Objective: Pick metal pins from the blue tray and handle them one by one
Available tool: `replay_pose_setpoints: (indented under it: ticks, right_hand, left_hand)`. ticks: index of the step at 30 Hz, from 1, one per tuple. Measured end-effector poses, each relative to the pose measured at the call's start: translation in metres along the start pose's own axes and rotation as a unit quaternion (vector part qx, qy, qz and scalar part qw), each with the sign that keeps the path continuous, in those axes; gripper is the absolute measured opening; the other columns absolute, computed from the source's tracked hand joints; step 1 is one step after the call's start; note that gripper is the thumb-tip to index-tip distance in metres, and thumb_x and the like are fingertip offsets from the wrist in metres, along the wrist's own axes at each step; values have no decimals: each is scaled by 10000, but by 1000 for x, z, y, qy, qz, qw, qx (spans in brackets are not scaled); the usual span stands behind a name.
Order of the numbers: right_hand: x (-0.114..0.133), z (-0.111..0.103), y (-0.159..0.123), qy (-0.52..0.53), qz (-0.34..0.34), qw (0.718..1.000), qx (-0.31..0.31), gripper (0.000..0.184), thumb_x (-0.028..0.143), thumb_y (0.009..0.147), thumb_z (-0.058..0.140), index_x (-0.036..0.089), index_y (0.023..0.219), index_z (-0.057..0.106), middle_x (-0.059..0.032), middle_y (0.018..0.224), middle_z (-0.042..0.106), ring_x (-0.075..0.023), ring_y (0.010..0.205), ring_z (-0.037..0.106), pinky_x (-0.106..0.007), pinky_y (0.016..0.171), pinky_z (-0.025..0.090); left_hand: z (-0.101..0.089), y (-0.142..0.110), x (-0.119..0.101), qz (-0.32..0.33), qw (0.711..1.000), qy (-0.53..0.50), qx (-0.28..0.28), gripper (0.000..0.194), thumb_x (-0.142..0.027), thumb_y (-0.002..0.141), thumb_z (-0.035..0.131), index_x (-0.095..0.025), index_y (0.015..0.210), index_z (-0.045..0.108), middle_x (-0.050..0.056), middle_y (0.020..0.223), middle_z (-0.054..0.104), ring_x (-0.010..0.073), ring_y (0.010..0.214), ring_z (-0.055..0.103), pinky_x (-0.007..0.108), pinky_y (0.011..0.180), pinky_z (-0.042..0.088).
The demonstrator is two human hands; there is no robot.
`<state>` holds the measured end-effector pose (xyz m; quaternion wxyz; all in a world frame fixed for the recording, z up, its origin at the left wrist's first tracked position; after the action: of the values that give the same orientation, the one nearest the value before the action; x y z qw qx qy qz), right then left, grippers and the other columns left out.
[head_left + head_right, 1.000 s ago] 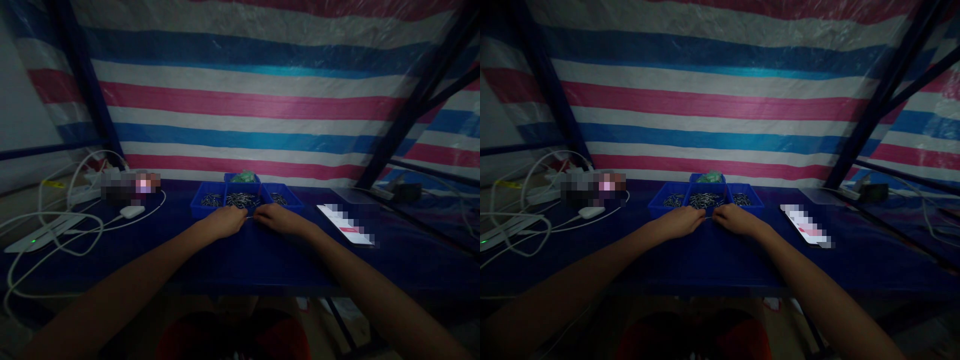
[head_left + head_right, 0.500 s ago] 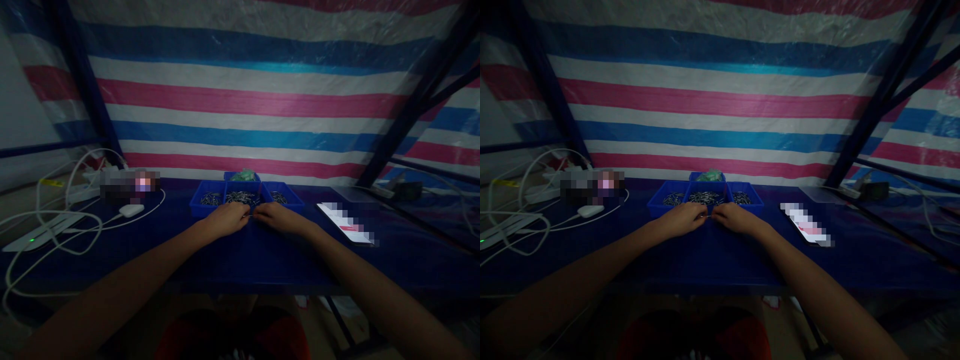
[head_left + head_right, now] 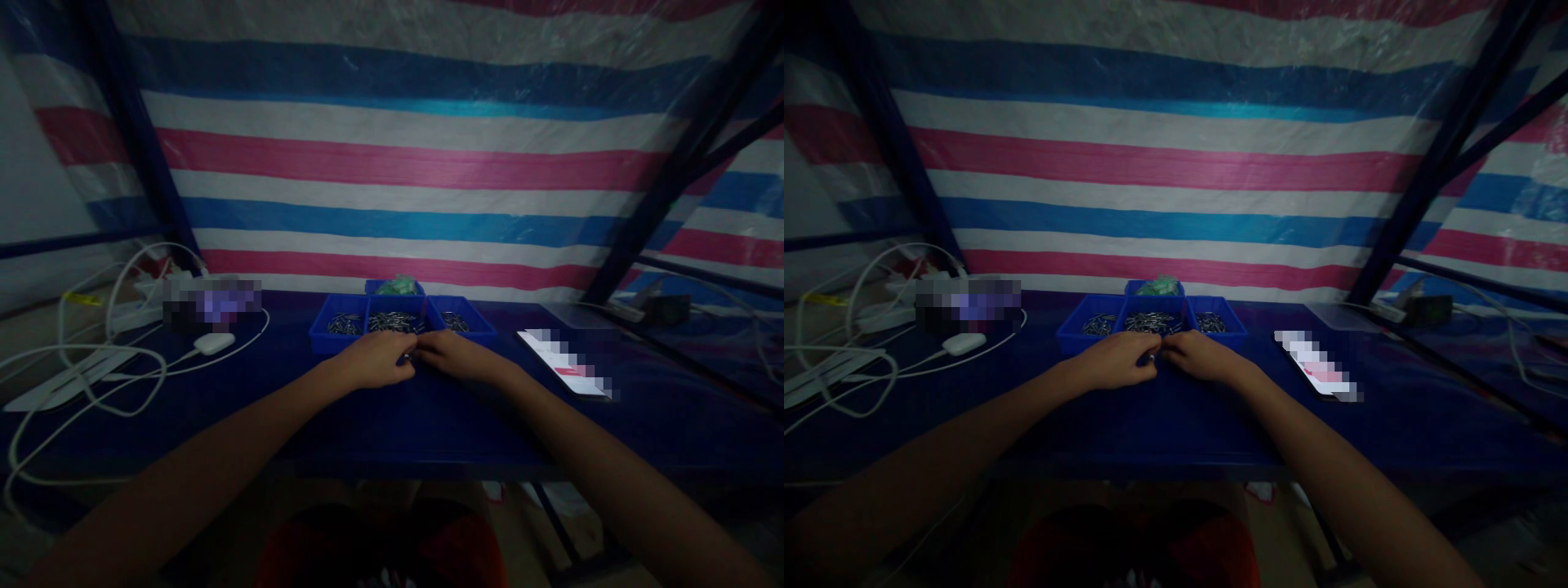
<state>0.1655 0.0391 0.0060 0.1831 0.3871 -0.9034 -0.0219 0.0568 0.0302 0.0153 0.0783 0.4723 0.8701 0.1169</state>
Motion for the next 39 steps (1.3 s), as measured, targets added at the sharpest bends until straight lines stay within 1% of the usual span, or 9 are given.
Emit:
replay_pose_setpoints:
  ticks: [2,5,10,13,18,24,28,32,39]
  right_hand:
    - [-1,0,-1,3,6,1000,12,181,174,796,446,150,916,580,-57,841,625,-156,740,559,-269,664,396]
    - [0,1,-3,11,6,999,30,150,214,778,479,139,868,573,-35,745,608,-137,643,538,-248,588,382]
    - [0,0,-3,25,9,999,36,147,157,764,451,140,850,569,-22,730,595,-123,636,524,-239,587,371]
    - [-1,-1,-4,35,18,998,48,151,140,748,454,140,851,565,-23,740,595,-121,641,528,-237,590,375]
    - [-3,2,-5,44,18,997,62,124,174,757,472,150,841,560,-22,747,594,-117,637,525,-231,577,377]
    - [-4,5,2,-4,-12,999,40,93,156,787,434,150,785,527,-26,708,574,-116,621,517,-233,588,370]
    - [-2,8,8,-30,-29,997,67,104,170,813,403,153,780,500,-36,701,561,-121,612,516,-238,579,363]
    - [-2,8,6,-24,-17,998,58,85,172,822,388,158,792,467,-24,692,539,-116,595,498,-236,571,357]
    - [-1,3,-8,-6,15,999,27,60,159,820,368,172,814,427,-3,666,498,-109,559,459,-231,531,328]
  left_hand:
    - [4,-1,1,-3,999,21,29,132,-261,734,425,-175,822,470,29,725,571,156,657,534,253,558,370]
    - [10,-1,0,5,997,47,56,166,-277,751,408,-167,850,482,46,735,591,168,643,552,258,533,370]
    - [14,5,0,3,994,82,77,209,-272,762,403,-152,911,487,76,787,613,195,664,574,274,533,388]
    - [16,7,2,-2,994,81,75,221,-287,772,406,-152,926,488,77,788,613,201,670,579,276,531,395]
    - [23,0,8,-33,997,44,46,202,-296,811,379,-156,899,495,59,759,604,181,667,578,263,543,401]
    - [29,-4,12,-23,999,7,35,224,-286,867,323,-160,877,507,51,785,603,162,710,576,261,602,413]
    - [27,-4,12,-21,999,-1,32,224,-306,868,333,-158,878,500,50,794,599,159,708,574,256,597,413]
    - [22,-7,11,-26,999,11,36,218,-326,844,378,-148,869,501,60,812,594,166,720,569,261,607,416]
    - [21,-7,16,-36,997,18,66,210,-240,863,322,-141,880,506,70,810,599,161,723,568,263,613,414]
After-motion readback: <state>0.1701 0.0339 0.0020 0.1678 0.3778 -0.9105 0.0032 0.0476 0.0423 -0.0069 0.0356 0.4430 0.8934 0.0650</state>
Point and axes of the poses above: each hand's wrist, its own y-axis towards the middle knuckle, its own z-axis out of the palm, x = y × z, the point moved 5 cm from there along y, towards the middle knuckle
